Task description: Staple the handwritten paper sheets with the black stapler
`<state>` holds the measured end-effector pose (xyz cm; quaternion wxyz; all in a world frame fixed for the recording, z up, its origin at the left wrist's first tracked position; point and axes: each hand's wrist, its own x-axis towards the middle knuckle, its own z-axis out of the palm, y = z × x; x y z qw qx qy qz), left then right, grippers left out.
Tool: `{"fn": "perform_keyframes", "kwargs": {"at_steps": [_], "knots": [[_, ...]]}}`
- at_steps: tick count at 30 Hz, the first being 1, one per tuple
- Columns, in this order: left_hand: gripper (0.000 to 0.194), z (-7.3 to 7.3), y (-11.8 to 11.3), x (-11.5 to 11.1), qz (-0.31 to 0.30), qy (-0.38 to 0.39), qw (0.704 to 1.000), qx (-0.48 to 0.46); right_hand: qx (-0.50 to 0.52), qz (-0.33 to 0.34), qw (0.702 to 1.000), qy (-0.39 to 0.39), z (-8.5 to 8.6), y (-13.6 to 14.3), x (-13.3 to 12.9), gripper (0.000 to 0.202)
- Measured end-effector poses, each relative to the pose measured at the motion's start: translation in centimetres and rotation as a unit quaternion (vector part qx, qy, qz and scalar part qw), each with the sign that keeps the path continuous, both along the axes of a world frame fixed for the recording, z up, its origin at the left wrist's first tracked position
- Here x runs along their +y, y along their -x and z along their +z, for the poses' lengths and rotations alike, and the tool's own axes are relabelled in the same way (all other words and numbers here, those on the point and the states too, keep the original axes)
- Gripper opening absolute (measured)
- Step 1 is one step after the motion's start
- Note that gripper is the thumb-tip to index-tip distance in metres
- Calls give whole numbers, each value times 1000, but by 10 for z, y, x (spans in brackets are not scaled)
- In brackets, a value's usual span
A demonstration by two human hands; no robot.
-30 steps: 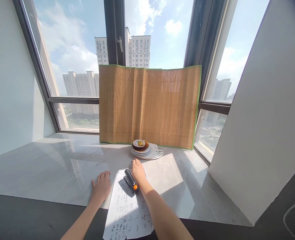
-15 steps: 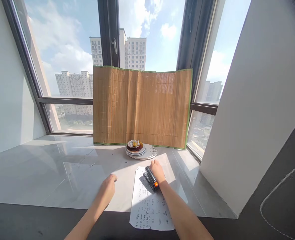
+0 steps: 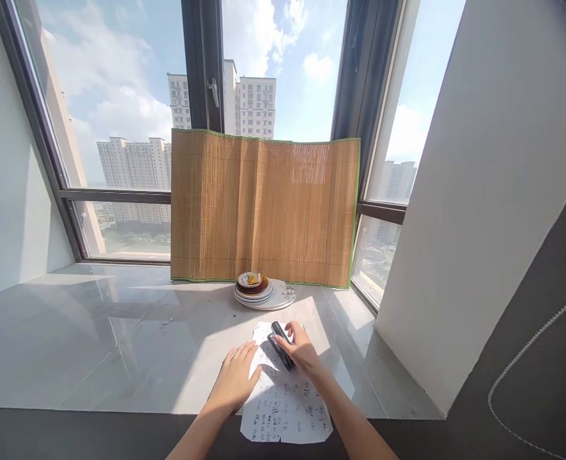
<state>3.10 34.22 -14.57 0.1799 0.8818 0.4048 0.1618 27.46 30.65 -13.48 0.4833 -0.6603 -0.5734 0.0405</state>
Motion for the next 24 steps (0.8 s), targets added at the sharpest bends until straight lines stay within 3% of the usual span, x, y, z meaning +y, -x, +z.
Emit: {"fn": "perform_keyframes", "kwargs": {"at_steps": [3, 6, 13, 18, 24], "knots": [[61, 0, -2, -1, 0, 6, 1000, 2, -29, 41, 998, 32, -13, 9, -24, 22], [63, 3, -2, -4, 9, 17, 1000, -6, -3, 27, 998, 51, -18, 9, -30, 31], [62, 8, 2, -5, 1, 41, 999, -35, 12, 105, 994, -16, -14, 1, -30, 49], [58, 5, 3, -3, -12, 26, 999, -32, 41, -15, 999, -12, -12, -1, -46, 34], [60, 8, 4, -5, -10, 29, 999, -39, 88, -35, 995, -25, -14, -1, -56, 24]]}}
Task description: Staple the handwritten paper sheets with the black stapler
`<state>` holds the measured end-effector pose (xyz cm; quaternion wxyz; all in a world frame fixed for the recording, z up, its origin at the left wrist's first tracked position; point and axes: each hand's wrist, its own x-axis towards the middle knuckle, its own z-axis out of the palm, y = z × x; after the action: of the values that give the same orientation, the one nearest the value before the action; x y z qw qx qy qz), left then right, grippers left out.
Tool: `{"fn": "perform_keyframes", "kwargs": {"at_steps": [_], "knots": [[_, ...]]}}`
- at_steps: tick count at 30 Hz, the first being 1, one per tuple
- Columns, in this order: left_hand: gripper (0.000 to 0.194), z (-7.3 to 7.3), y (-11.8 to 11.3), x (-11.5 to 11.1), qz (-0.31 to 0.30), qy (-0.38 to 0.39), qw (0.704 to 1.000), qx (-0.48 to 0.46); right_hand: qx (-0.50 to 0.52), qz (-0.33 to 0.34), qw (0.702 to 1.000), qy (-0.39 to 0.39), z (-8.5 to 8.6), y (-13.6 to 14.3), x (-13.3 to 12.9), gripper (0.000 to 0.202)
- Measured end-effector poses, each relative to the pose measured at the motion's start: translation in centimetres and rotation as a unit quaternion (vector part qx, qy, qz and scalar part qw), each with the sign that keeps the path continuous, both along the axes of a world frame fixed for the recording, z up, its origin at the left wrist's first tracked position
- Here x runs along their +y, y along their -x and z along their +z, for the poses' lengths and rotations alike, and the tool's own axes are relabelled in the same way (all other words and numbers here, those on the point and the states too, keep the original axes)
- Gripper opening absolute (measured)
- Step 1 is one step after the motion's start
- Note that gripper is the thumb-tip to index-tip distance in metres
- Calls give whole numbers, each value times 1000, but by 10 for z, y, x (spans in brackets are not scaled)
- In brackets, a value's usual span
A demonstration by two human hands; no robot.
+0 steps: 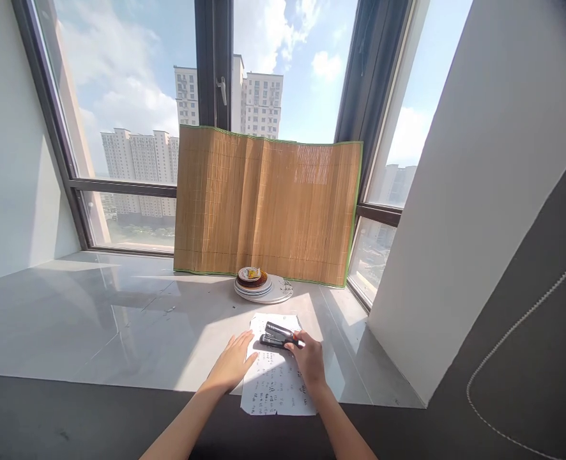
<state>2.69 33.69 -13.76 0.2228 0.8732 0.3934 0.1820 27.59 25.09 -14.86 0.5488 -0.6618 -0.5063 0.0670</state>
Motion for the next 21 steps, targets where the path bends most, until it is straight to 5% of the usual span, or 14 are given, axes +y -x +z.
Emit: {"fn": "perform_keyframes", "kwargs": {"at_steps": [10, 16, 21], "knots": [[83, 3, 5, -2, 36, 36, 998, -36, -23, 9, 1000, -1, -2, 0, 0, 19], [77, 5, 6, -5, 41, 46, 997, -48, -69, 61, 995, 35, 6, 1, 16, 59], [78, -1, 6, -2, 34, 60, 995, -74, -113, 106, 985, 79, 20, 7, 20, 31]]}}
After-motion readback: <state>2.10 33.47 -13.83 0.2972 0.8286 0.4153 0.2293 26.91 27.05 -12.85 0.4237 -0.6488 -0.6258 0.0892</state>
